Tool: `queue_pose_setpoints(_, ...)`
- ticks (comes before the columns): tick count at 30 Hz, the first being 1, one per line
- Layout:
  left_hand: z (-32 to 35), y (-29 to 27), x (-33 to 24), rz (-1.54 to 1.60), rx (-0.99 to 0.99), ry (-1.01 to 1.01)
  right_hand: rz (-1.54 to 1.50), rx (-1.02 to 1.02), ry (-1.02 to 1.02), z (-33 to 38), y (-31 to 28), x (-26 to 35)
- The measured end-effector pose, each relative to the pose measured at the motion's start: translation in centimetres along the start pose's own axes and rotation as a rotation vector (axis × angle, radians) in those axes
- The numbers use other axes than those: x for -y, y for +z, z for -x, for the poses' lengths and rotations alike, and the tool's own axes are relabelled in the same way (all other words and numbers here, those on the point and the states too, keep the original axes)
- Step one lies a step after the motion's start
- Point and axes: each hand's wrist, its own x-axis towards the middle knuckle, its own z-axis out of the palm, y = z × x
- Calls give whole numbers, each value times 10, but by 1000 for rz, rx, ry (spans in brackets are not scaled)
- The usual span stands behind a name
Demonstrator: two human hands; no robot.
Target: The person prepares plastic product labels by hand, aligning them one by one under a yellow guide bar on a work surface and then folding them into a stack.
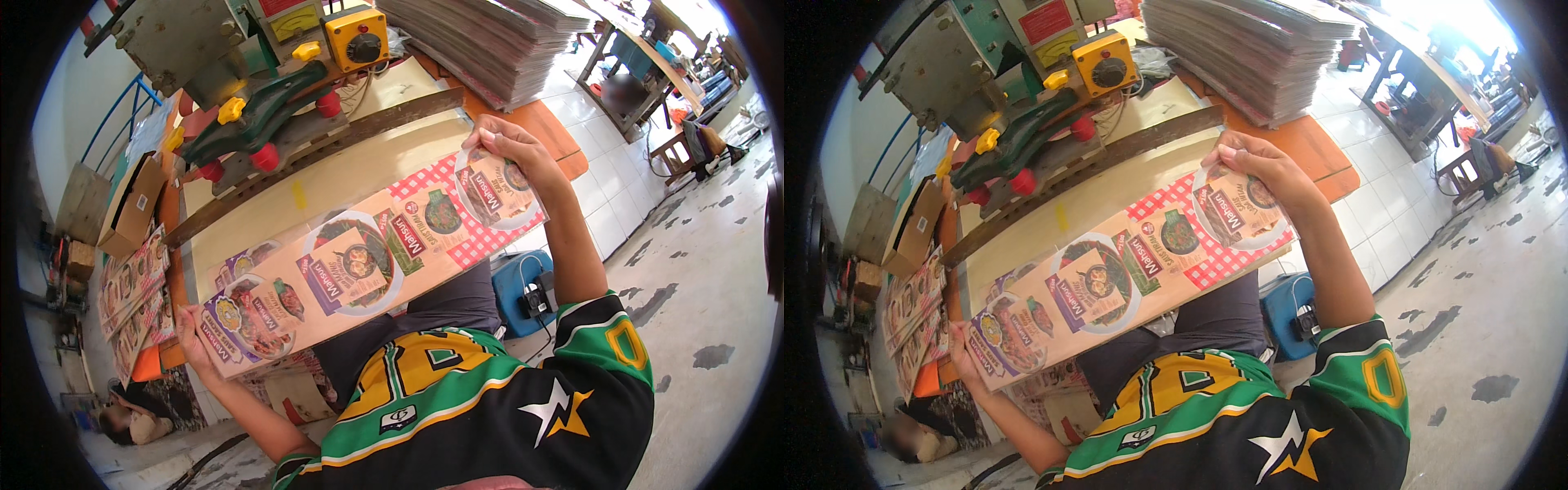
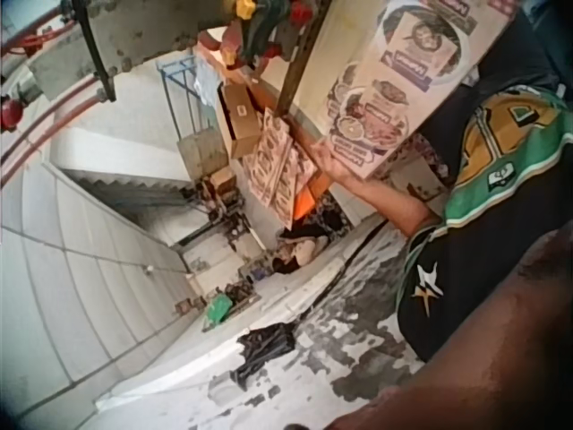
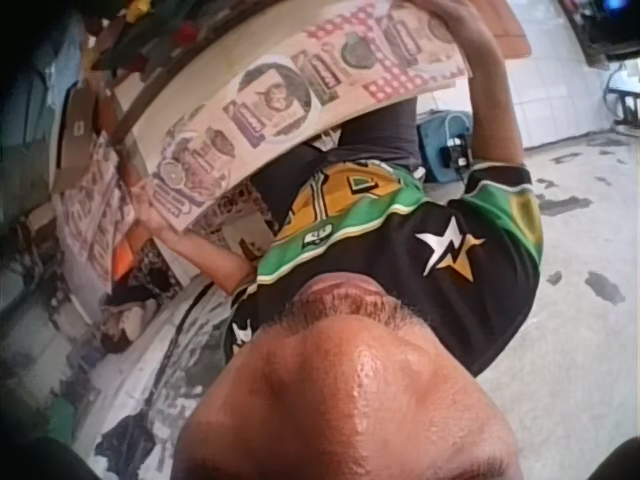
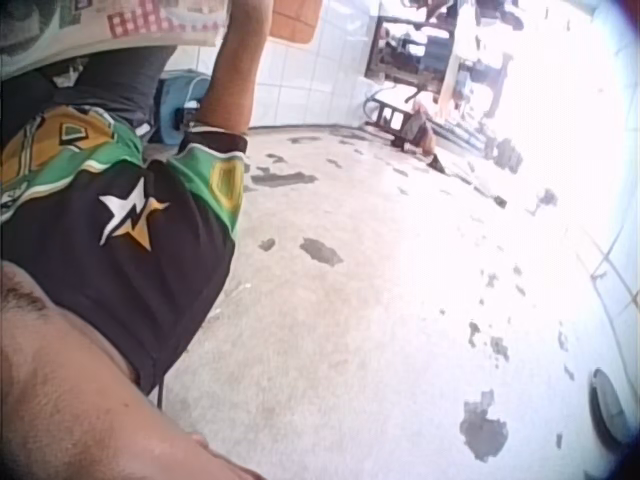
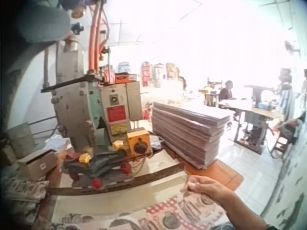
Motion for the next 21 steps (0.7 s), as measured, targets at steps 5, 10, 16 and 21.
queue_pose_setpoints(5, -2, -5, -5, -4, 128, 22, 26, 32, 19, 8, -6, -7)
queue_pose_setpoints(10, -8, 6, -13, -154, 62, 74, 167, 12, 8, 3, -13, -14)
queue_pose_setpoints(16, -51, 5, -35, -471, 70, 301, 516, -57, -35, -26, -16, 4)
queue_pose_setpoints(21, -92, 10, -48, -310, 158, 424, 523, -163, -231, -46, -29, 12)
